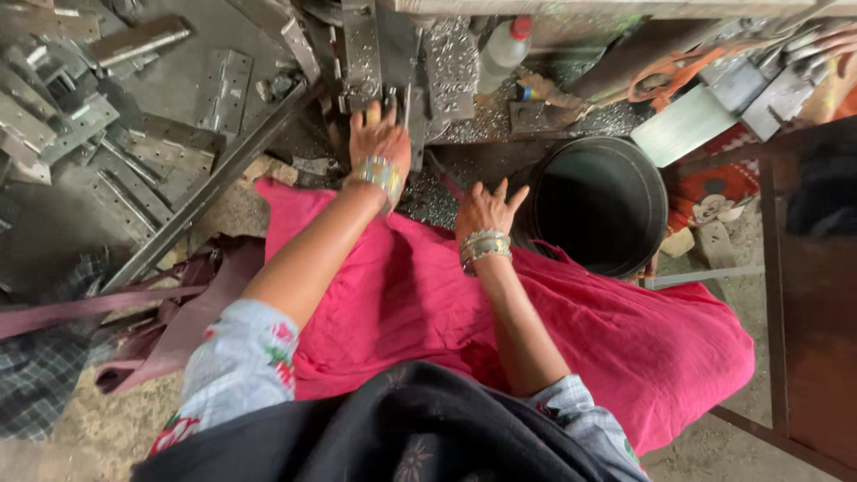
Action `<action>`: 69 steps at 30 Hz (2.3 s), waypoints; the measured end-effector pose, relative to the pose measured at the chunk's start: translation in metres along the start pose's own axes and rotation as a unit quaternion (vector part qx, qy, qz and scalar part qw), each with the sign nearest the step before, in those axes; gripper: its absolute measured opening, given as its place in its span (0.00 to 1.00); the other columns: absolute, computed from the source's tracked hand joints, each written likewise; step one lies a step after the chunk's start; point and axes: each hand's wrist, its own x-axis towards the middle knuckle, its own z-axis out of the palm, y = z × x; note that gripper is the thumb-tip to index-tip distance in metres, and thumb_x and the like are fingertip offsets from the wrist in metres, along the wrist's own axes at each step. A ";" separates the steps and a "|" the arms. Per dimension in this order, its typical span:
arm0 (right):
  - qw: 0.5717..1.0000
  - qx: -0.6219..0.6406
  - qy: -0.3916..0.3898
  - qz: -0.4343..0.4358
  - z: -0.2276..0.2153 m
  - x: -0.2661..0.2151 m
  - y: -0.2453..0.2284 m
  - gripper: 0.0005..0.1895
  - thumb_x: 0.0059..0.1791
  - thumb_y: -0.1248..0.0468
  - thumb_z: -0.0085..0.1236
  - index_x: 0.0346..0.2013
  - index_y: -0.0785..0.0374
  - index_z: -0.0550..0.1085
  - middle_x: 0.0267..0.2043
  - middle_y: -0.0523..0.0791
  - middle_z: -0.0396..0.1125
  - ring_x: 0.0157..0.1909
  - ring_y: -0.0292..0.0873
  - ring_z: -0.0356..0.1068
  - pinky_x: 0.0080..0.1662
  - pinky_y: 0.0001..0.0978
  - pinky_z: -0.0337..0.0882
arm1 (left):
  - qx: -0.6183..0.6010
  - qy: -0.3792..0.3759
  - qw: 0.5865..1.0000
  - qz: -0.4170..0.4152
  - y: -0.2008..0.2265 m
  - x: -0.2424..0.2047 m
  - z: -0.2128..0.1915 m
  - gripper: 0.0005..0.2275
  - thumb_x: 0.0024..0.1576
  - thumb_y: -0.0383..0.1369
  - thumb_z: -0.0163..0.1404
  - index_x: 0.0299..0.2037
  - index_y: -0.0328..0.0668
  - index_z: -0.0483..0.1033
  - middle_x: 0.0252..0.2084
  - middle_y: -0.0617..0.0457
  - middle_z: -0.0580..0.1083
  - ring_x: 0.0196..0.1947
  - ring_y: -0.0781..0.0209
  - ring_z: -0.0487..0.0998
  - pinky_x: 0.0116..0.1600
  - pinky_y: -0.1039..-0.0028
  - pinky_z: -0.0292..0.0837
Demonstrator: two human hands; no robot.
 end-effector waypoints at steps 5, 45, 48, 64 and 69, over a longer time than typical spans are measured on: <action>0.997 -0.001 -0.078 0.021 0.046 -0.002 0.005 0.20 0.55 0.60 0.42 0.61 0.63 0.67 0.58 0.54 0.69 0.76 0.59 0.51 0.68 0.76 0.31 | -0.011 -0.010 0.999 -0.039 0.004 0.034 -0.042 0.12 0.59 0.33 0.47 0.48 0.47 0.83 0.69 0.53 0.66 0.71 0.49 0.57 0.66 0.52 0.52; 0.998 -0.009 -0.055 0.005 0.074 -0.017 0.014 0.25 0.52 0.59 0.45 0.63 0.64 0.64 0.54 0.50 0.72 0.75 0.61 0.53 0.66 0.80 0.33 | 0.102 0.147 0.980 -0.085 -0.020 0.145 0.018 0.10 0.52 0.33 0.52 0.40 0.48 0.86 0.61 0.54 0.73 0.67 0.52 0.61 0.58 0.54 0.54; 0.999 -0.022 -0.013 0.029 0.100 -0.014 0.002 0.22 0.52 0.60 0.45 0.59 0.64 0.66 0.55 0.53 0.72 0.71 0.59 0.57 0.65 0.80 0.36 | 0.088 0.245 0.958 -0.121 -0.019 0.137 0.009 0.09 0.59 0.33 0.54 0.45 0.47 0.86 0.68 0.47 0.70 0.70 0.51 0.59 0.64 0.56 0.52; 0.986 0.036 -0.153 0.064 0.144 -0.003 0.020 0.30 0.55 0.54 0.43 0.70 0.55 0.50 0.65 0.51 0.64 0.70 0.60 0.59 0.67 0.82 0.37 | 0.111 0.095 0.989 -0.038 -0.021 0.099 0.011 0.14 0.58 0.35 0.49 0.50 0.48 0.84 0.72 0.54 0.61 0.71 0.49 0.55 0.67 0.51 0.46; 0.976 -0.063 -0.206 -0.015 0.191 -0.009 0.052 0.49 0.46 0.53 0.53 0.76 0.52 0.39 0.69 0.51 0.60 0.71 0.55 0.58 0.64 0.81 0.38 | 0.076 0.205 0.971 -0.098 -0.022 0.086 0.002 0.13 0.50 0.32 0.53 0.45 0.47 0.85 0.70 0.49 0.65 0.71 0.46 0.56 0.65 0.51 0.49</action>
